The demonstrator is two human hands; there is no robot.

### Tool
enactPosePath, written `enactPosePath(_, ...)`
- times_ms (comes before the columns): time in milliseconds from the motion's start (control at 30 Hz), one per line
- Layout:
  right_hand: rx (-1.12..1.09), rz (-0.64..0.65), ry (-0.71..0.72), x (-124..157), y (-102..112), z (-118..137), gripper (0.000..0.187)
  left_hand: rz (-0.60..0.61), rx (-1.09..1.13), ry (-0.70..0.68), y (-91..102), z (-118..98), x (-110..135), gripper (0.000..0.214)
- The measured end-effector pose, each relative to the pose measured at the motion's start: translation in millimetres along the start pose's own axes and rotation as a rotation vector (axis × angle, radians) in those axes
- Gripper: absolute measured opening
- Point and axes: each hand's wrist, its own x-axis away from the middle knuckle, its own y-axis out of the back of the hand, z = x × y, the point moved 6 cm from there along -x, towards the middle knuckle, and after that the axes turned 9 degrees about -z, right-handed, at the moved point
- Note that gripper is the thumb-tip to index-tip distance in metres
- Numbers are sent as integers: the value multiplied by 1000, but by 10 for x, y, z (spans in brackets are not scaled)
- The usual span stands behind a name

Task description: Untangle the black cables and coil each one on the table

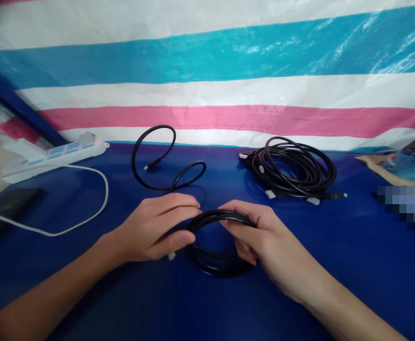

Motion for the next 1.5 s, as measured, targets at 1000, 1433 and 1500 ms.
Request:
enactPosePath(1000, -164, 71, 23, 26, -317, -38, 14, -267, 1575, 1006, -267, 26, 94, 26)
enactPosePath(1433, 313, 222, 107, 133, -397, 51, 23, 291, 1600, 1036, -367, -175, 126, 28)
enactPosePath(1500, 314, 201, 144, 146, -368, 102, 19, 251, 1656, 1004, -365, -193, 113, 25)
